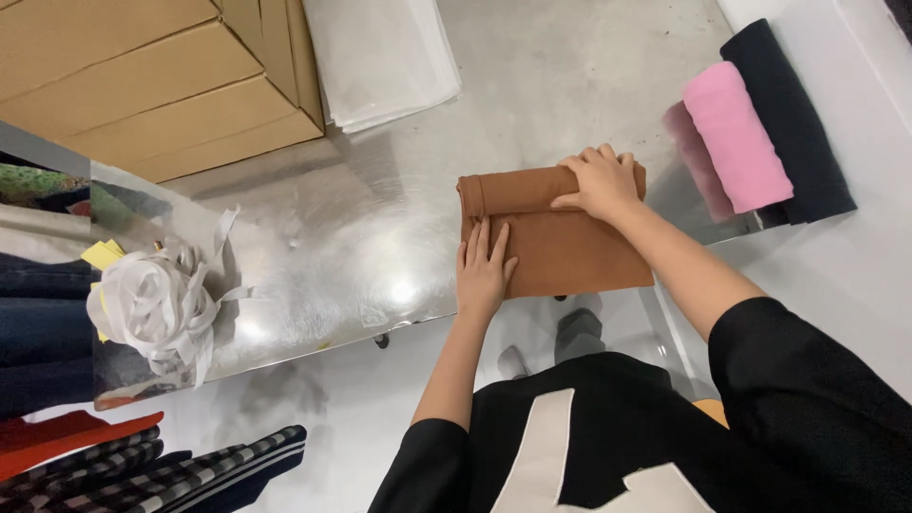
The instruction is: The person takes a brown t-shirt from a clothing rack, unfolds it, and lays it flat on a metal table. They fold the shirt neatly into a compact rectangle and place it on a stack of other folded clothes. The person repeats this process with a second brown t-shirt.
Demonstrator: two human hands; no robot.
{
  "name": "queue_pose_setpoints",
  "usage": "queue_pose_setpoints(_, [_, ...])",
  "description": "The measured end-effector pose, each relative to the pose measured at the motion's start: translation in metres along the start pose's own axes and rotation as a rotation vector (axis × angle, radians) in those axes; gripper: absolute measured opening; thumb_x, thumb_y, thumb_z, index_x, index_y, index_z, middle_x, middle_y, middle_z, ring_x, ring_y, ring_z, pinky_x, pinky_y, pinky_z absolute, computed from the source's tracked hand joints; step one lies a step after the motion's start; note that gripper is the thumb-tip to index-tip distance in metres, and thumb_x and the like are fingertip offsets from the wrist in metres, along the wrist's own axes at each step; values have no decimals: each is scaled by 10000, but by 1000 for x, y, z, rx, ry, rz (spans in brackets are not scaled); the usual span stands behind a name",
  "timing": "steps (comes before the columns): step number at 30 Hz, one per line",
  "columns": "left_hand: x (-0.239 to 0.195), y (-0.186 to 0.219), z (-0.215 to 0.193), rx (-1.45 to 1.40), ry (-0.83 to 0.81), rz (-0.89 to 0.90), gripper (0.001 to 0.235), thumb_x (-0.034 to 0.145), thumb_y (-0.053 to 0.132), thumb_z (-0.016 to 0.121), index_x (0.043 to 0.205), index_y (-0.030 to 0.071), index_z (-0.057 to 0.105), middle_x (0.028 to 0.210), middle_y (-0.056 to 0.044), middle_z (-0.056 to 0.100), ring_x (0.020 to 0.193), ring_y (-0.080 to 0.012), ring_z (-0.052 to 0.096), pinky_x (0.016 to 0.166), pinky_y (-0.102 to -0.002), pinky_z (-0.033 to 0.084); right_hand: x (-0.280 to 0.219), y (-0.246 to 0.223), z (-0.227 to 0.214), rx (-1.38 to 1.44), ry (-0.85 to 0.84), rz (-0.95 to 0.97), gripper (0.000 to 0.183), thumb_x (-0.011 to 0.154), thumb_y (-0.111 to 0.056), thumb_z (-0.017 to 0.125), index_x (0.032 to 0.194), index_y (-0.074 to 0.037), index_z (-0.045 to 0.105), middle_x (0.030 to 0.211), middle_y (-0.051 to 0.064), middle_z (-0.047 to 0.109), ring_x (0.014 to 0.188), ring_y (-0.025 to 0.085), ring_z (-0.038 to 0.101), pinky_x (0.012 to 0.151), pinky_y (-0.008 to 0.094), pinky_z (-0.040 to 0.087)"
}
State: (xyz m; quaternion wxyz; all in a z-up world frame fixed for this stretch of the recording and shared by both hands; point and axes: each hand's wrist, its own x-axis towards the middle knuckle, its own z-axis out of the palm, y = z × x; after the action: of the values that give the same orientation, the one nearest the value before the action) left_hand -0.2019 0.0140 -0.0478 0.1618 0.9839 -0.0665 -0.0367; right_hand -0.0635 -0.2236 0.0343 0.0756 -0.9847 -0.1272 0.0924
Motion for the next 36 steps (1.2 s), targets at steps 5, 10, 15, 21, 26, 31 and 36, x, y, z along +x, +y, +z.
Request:
queue_pose_setpoints(5, [7, 1, -2, 55, -70, -57, 684, 1081, 593, 486, 1684, 321, 312, 1667, -91, 431, 1618, -254, 247, 1278, -521, 178, -42, -15, 43, -119, 360, -101, 727, 753, -398, 932, 1398, -289, 615, 1146, 4, 446, 1135, 252, 412, 961, 454, 320])
queue_pose_setpoints(10, [8, 4, -26, -58, 5, -87, 581, 936, 548, 747, 1432, 256, 668, 1357, -99, 717, 1451, -313, 496, 1186, -499, 389, -88, -40, 47, 32, 388, -91, 779, 962, -366, 786, 1637, -128, 479, 1547, 172, 479, 1549, 355, 315, 1278, 593, 118])
queue_pose_setpoints(15, [6, -13, -31, -462, 24, -277, 499, 921, 708, 694, 1149, 283, 824, 1099, -17, 801, 1198, -244, 701, 1004, -382, 565, -115, -51, 41, 20, 343, -71, 754, 1066, -437, 618, 1703, -141, 344, 1750, 171, 288, 1638, 370, 168, 1301, 624, 24])
queue_pose_setpoints(21, [-9, 6, -82, -799, 57, -640, 616, 933, 729, 618, 939, 121, 717, 1040, -188, 788, 1163, -418, 710, 1031, -505, 543, -141, -60, 55, 12, 298, -53, 738, 1103, -508, 477, 1723, -171, 262, 1816, 139, 106, 1670, 370, -11, 1282, 671, -50])
queue_pose_setpoints(26, [-2, -8, -70, -776, 94, -683, 561, 866, 592, 796, 1145, 234, 465, 942, -56, 785, 1029, -329, 759, 935, -473, 563, -132, -32, 66, -43, 436, -144, 621, 1117, -529, 465, 1671, -250, 426, 1628, 129, 445, 1582, 377, 329, 1271, 686, 103])
queue_pose_setpoints(31, [-9, -9, -87, -702, 17, -500, 486, 944, 441, 693, 1374, 283, 531, 1061, -124, 792, 1133, -384, 738, 999, -508, 548, -97, 23, 21, 76, 150, -135, 764, 918, -726, 648, 1554, -316, 540, 1440, 21, 549, 1405, 280, 477, 1081, 533, 391])
queue_pose_setpoints(36, [-7, -23, -64, -745, 67, -470, 442, 929, 369, 743, 1317, 253, 565, 970, -98, 733, 1064, -351, 711, 964, -488, 554, -68, 35, 4, 92, -178, -9, 886, 727, -773, 833, 1415, -239, 674, 1321, 39, 720, 1301, 254, 635, 1024, 492, 451])
